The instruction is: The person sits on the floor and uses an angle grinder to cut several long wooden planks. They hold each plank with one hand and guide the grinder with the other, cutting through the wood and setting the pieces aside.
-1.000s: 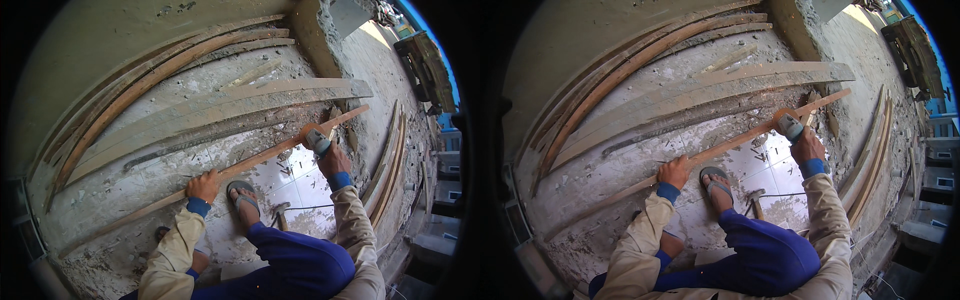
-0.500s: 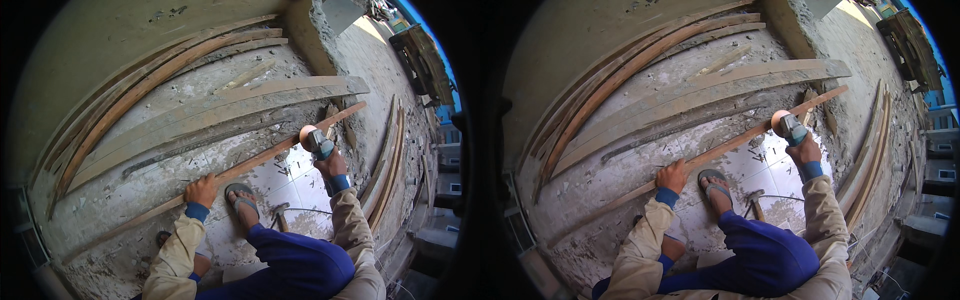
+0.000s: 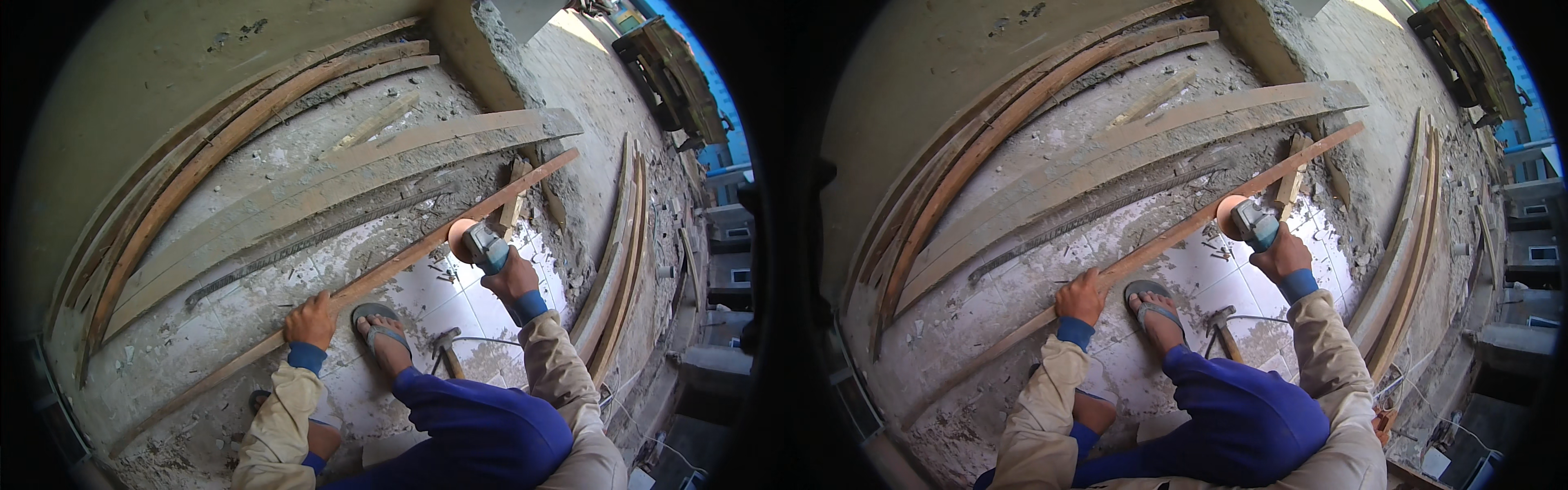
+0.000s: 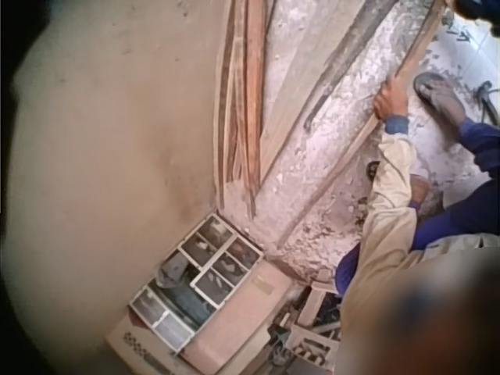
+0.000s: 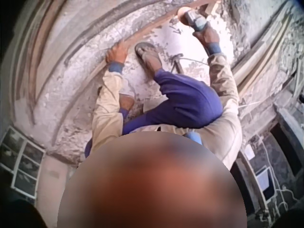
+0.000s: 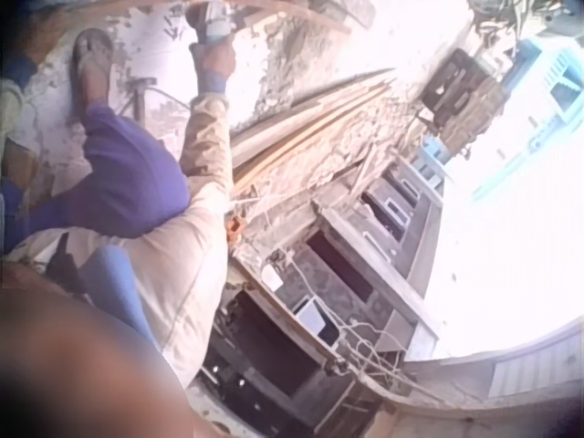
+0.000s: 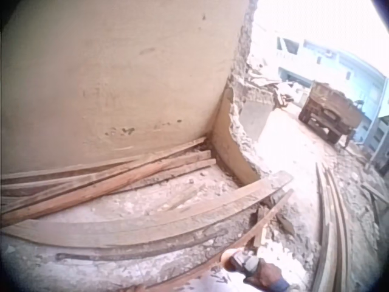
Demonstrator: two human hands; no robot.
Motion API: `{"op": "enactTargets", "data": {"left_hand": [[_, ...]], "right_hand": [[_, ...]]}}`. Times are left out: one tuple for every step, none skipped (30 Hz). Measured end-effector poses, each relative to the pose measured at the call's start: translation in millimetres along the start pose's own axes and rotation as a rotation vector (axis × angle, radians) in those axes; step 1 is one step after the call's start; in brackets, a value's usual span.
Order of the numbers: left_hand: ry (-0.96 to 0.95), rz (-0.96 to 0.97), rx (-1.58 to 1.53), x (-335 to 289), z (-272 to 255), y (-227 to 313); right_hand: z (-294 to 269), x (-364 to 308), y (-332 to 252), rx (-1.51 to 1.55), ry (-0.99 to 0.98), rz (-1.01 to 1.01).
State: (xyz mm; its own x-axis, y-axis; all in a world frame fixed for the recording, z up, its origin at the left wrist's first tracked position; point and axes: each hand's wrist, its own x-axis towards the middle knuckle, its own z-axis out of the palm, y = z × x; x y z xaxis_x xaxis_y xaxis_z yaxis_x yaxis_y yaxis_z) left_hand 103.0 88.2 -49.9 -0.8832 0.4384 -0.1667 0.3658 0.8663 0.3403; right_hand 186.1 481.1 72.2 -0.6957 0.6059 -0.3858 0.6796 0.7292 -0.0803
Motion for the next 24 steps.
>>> {"op": "enactTargets", "data": {"left_hand": [[0.003, 0.003, 0.000, 0.1, -0.4, 0.1], [0.002, 0.005, -0.001, 0.1, -0.7, 0.2], [0.002, 0.006, -0.003, -0.3, -1.0, 0.4], [0.002, 0.008, -0.003, -0.3, -1.5, 0.3], [0.001, 0.008, -0.003, -0.5, -1.9, 0.3], [0.000, 0.006, -0.004, -0.9, -2.1, 0.5], [0.001, 0.003, -0.007, -0.9, -2.2, 0.5], [0.000, 0.001, 0.000, -0.9, -2.1, 0.4], [-0.001, -0.001, 0.005, -1.0, -1.9, 0.4], [-0.004, -0.004, 0.010, -1.4, -1.6, 0.4], [-0.008, -0.003, 0.011, -1.7, -1.2, 0.4], [-0.013, -0.002, 0.012, -1.5, -1.1, -0.1], [-0.017, 0.000, 0.014, -1.4, -0.8, -0.4], [-0.016, 0.000, 0.012, -1.3, -0.6, -0.7], [-0.015, 0.000, 0.009, -1.3, -0.3, -1.1], [-0.013, 0.000, 0.006, -1.1, 0.0, -1.3], [-0.011, 0.003, -0.004, -1.2, 0.2, -1.6], [-0.009, 0.006, -0.012, -1.1, 0.4, -1.9], [-0.005, 0.007, -0.020, -1.2, 0.5, -2.4], [-0.004, 0.008, -0.019, -1.1, 0.6, -2.8], [-0.004, 0.009, -0.019, -1.2, 0.8, -3.1], [-0.005, 0.011, -0.019, -1.4, 1.1, -3.3], [-0.008, 0.011, -0.020, -1.5, 1.5, -3.5], [-0.011, 0.010, -0.020, -1.5, 1.8, -3.9]], "right_hand": [[0.2, 0.4, -1.7, 0.014, -0.006, -0.014], [1.5, 0.8, -4.0, 0.014, -0.017, -0.013], [2.2, 1.2, -5.6, 0.013, -0.029, -0.013], [2.3, 1.9, -6.5, 0.029, -0.019, -0.018], [3.3, 1.9, -7.4, 0.046, -0.011, -0.023], [4.1, 2.0, -8.0, 0.051, -0.003, -0.024], [4.9, 2.2, -8.1, 0.050, -0.009, -0.014], [5.8, 2.0, -7.6, 0.039, -0.015, 0.002], [6.5, 2.1, -7.0, 0.023, -0.023, 0.020], [7.0, 2.4, -6.0, 0.037, -0.011, 0.013], [7.3, 2.3, -5.0, 0.048, -0.003, 0.008], [7.6, 2.3, -4.4, 0.045, 0.001, 0.018], [7.5, 2.4, -4.1, 0.060, -0.001, 0.001], [7.0, 2.9, -4.4, 0.060, -0.006, -0.002], [6.3, 3.0, -5.0, 0.052, -0.009, 0.003], [5.5, 2.8, -6.0, 0.066, -0.009, -0.005], [4.8, 2.2, -7.5, 0.073, -0.008, -0.006], [4.1, 1.8, -9.4, 0.067, -0.014, 0.005], [3.7, 1.1, -11.4, 0.079, -0.015, 0.003], [3.1, 0.4, -12.6, 0.078, -0.022, 0.014], [3.0, 0.0, -13.4, 0.071, -0.026, 0.024], [3.7, 0.1, -13.7, 0.073, -0.029, 0.037], [4.7, 0.6, -12.8, 0.070, -0.029, 0.048], [6.6, 1.2, -11.5, 0.061, -0.023, 0.058]]}}
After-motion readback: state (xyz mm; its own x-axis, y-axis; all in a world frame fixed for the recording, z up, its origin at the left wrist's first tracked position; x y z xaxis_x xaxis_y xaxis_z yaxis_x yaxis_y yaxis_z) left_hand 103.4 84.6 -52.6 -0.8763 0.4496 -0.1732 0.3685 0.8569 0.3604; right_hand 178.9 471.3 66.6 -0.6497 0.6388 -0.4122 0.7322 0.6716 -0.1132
